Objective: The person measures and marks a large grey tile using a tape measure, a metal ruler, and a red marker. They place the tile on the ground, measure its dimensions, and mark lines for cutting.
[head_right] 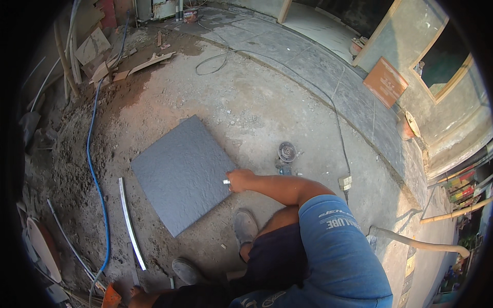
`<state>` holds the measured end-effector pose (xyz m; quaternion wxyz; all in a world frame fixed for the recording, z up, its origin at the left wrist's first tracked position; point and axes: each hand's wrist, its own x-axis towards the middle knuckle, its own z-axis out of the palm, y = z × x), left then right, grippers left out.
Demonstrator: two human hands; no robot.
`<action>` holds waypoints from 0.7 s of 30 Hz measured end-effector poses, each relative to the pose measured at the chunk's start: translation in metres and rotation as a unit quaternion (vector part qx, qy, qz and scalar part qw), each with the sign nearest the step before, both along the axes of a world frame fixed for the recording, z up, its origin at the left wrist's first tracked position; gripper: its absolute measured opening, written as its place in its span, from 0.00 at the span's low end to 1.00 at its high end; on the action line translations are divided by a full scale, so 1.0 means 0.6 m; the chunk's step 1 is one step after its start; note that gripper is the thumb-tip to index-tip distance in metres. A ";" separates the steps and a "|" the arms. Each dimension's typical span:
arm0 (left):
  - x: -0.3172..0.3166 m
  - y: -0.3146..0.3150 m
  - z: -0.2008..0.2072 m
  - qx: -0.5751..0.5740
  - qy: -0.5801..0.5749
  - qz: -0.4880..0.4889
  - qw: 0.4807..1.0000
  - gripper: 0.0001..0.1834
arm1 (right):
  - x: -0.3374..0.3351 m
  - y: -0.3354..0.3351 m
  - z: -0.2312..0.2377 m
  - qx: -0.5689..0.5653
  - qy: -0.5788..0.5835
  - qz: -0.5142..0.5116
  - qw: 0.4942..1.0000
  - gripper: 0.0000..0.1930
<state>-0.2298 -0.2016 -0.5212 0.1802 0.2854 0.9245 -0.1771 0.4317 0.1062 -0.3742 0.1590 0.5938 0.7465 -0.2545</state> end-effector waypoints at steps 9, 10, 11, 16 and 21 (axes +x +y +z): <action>-0.003 0.002 -0.005 -0.005 0.006 0.009 1.000 0.28 | 0.000 0.001 0.001 0.000 -0.003 0.007 1.000 0.25; -0.003 0.002 -0.005 -0.005 0.007 0.008 1.000 0.28 | -0.001 0.001 0.001 0.001 -0.004 0.007 1.000 0.25; -0.003 0.003 -0.005 -0.006 0.008 0.009 1.000 0.28 | -0.001 0.001 0.002 0.000 -0.005 0.008 1.000 0.25; -0.005 0.008 -0.004 -0.010 0.016 0.010 1.000 0.27 | -0.003 0.000 0.009 -0.002 0.001 0.008 1.000 0.25; -0.007 0.020 -0.002 -0.020 0.030 0.010 0.999 0.27 | 0.000 0.001 -0.001 0.003 0.004 0.010 1.000 0.26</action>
